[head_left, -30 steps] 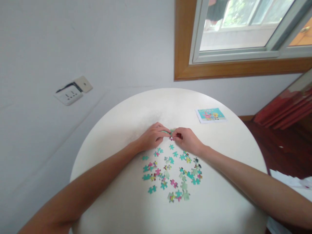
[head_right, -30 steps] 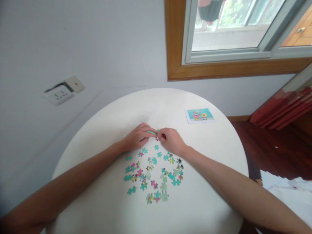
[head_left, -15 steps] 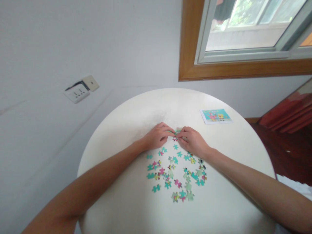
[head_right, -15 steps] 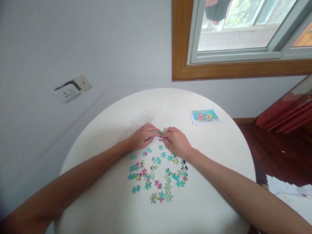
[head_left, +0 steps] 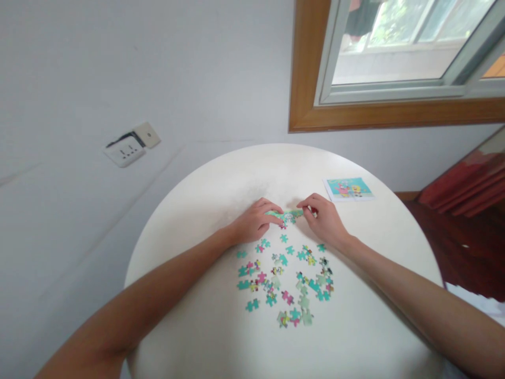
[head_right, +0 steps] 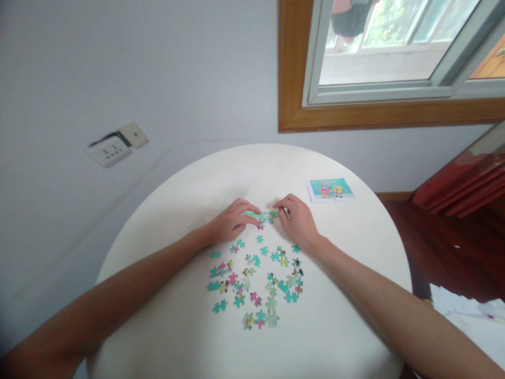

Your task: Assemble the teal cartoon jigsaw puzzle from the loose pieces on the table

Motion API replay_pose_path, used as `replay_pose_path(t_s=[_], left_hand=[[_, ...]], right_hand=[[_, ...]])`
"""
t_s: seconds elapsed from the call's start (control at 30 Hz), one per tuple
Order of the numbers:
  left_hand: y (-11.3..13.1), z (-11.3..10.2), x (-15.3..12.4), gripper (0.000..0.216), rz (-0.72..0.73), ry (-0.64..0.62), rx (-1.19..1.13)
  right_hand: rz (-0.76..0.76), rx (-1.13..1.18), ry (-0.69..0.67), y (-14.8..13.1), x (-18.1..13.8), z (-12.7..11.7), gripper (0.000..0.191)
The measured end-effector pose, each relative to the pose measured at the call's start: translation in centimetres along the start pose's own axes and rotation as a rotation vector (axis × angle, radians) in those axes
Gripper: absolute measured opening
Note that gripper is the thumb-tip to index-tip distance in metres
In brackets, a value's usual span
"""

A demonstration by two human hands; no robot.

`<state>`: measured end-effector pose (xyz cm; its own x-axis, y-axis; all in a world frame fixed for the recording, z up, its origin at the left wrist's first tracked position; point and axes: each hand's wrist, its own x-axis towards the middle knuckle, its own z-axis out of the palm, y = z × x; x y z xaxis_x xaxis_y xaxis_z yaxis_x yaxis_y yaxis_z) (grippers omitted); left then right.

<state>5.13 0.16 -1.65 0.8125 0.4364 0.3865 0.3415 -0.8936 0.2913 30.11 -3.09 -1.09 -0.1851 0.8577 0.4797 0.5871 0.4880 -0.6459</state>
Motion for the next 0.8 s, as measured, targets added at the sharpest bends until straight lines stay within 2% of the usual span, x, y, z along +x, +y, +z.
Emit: replay_pose_path(t_s=[0.3,0.6,0.8], left_hand=[[-0.1,-1.5,0.3,0.047,-0.096,0.110,0.055],[-0.4,-4.7,1.0,0.037,-0.196,0.031,0.111],[0.3,-4.2,0.2,0.031,-0.315,0.084,0.088]], right_hand=[[0.037,0.048,0.055,1.0,0.3,0.7,0.024],[0.049,0.156,0.201,2.4,0.9,2.4,0.025],[0.161,0.201,0.277,3.3,1.5,3.0,0.024]])
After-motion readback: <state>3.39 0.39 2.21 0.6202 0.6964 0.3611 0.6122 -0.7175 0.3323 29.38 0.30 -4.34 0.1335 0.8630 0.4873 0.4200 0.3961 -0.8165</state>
